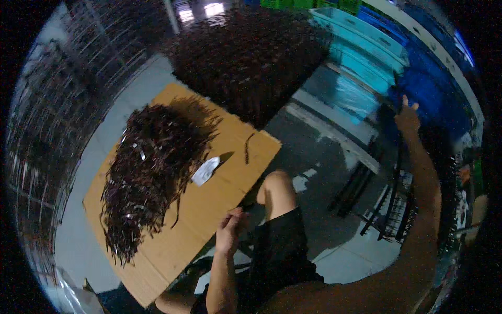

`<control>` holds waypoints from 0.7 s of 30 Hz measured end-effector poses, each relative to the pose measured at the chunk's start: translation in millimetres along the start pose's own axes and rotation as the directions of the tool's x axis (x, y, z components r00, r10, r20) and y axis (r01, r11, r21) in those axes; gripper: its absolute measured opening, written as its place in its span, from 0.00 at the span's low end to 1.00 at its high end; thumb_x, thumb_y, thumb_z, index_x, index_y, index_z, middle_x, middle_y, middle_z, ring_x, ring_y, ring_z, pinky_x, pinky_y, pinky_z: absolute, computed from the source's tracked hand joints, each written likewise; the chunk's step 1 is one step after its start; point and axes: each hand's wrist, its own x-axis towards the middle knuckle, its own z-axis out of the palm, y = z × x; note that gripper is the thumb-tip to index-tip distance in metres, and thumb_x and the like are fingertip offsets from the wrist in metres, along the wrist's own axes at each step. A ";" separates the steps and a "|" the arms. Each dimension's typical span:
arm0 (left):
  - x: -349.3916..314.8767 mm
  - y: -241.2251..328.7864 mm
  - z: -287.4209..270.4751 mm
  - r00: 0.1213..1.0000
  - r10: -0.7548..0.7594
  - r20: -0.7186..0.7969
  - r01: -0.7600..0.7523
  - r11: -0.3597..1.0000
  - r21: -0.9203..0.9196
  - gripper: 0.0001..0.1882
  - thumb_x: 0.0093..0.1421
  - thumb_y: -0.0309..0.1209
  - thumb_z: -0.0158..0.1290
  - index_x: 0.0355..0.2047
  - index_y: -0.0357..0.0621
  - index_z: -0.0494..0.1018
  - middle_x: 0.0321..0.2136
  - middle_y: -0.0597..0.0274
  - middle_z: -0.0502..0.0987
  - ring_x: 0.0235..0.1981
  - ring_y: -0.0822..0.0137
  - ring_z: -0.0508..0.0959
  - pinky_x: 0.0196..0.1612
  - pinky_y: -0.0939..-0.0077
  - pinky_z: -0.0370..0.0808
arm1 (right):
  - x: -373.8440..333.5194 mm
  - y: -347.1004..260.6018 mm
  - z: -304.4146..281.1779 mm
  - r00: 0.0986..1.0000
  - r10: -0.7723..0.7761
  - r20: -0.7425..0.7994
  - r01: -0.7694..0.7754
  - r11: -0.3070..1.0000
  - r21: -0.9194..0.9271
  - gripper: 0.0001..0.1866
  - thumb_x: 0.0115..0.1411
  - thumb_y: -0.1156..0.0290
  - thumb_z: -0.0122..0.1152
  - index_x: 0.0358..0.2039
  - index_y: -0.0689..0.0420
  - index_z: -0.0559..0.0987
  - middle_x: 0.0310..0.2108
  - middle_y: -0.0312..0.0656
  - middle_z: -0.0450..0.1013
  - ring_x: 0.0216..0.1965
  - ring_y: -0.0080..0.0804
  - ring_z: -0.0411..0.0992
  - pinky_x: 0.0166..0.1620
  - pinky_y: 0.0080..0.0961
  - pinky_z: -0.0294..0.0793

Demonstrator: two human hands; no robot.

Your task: The person sits on the floor and repeatedly picks up thin dark bristles from a pile on a cardboard sheet, inserting them one by one into a black strip. The person occasionally lifts the strip to check alignment and continues adding bristles until the strip is full.

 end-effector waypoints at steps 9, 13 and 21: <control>-74.4 -20.9 -79.0 0.995 0.071 -0.065 -0.083 0.978 -0.194 0.14 0.63 0.32 0.51 0.45 0.39 0.70 0.38 0.60 0.77 0.36 0.69 0.75 0.40 0.76 0.71 | -212.9 -211.4 -237.0 0.589 -0.632 -0.503 0.808 0.455 0.374 0.41 0.42 0.74 0.66 0.59 0.43 0.65 0.45 0.51 0.62 0.38 0.49 0.67 0.42 0.36 0.73; -92.5 -8.9 -118.6 0.957 0.216 -0.192 -0.279 0.865 -0.417 0.16 0.62 0.30 0.51 0.48 0.36 0.68 0.40 0.56 0.76 0.36 0.67 0.75 0.41 0.72 0.72 | -292.6 -308.6 -296.1 0.214 -0.938 -0.272 0.861 0.049 0.506 0.37 0.42 0.70 0.66 0.57 0.50 0.66 0.41 0.51 0.64 0.40 0.49 0.70 0.37 0.39 0.75; -201.1 28.2 -277.5 0.295 0.474 -0.829 -0.844 0.536 0.006 0.31 0.57 0.29 0.45 0.62 0.46 0.52 0.58 0.53 0.62 0.58 0.55 0.63 0.58 0.61 0.59 | -502.7 -488.0 -237.5 -0.486 -0.654 -0.580 0.776 -0.628 0.059 0.26 0.54 0.66 0.52 0.56 0.49 0.68 0.43 0.48 0.65 0.35 0.37 0.69 0.35 0.31 0.69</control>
